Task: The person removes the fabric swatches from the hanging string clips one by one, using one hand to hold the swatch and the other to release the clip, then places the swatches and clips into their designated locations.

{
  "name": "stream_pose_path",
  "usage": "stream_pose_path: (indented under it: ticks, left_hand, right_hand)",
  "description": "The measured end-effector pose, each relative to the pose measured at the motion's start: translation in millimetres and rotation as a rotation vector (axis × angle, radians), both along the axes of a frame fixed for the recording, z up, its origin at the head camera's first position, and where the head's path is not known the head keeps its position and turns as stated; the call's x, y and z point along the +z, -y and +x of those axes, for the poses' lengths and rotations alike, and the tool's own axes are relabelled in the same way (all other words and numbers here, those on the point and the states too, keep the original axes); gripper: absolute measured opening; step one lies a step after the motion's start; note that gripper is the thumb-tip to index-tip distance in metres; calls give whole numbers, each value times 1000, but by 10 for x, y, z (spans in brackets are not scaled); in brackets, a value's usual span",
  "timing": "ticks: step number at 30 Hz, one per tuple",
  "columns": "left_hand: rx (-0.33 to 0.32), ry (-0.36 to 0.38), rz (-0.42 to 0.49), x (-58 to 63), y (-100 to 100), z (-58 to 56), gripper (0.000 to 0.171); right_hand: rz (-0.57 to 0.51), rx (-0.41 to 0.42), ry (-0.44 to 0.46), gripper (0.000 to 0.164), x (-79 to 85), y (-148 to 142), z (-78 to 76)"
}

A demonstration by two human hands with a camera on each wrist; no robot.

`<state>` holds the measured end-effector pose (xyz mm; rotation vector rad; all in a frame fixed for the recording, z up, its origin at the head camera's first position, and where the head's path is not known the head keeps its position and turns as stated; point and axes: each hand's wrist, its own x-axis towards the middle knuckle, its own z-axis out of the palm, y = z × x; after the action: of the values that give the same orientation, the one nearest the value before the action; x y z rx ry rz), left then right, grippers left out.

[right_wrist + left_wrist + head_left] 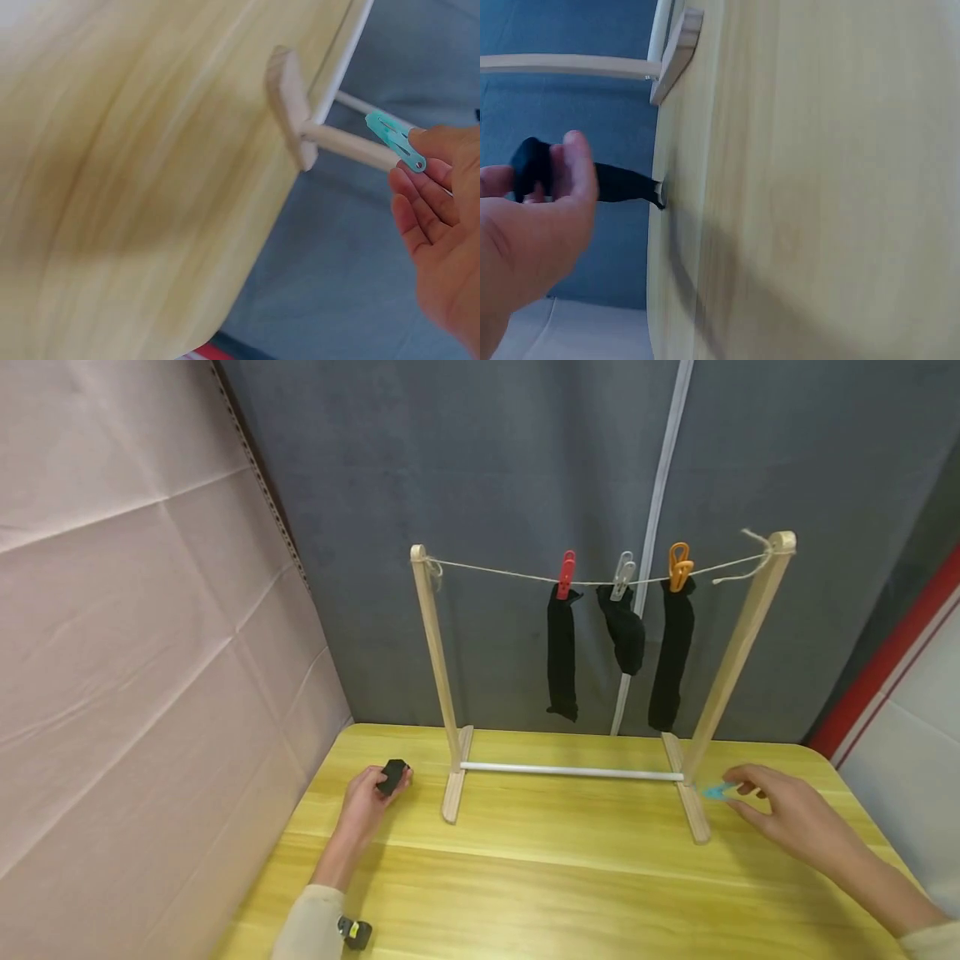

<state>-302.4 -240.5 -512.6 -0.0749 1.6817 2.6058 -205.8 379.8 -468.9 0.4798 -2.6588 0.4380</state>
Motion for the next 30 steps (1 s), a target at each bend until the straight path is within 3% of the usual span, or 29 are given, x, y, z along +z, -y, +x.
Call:
stream_pose_path:
  ticks: [4,8,15,20,24,30]
  left_hand:
    - [5,100,-230,-19,107,71,25]
    - [16,144,-487,-8,240,156,38]
    - [-28,182,-754,-16,396,254,38]
    - [-43,249,-865,-41,458,321,27]
    - [-47,242,-951,-63,478,346,22]
    - [-83,246,-960,-73,469,362,23]
  right_hand:
    - [-8,-37,120,36,-82,-114,1]
    - [-21,-53,197,35,-164,-193,-8]
    - [-42,-79,233,33,-307,-322,-15]
    - [-39,-92,268,30,-409,-384,-14]
    - [-43,-96,273,30,-473,-413,2]
    - [-42,-116,264,35,-516,-471,6]
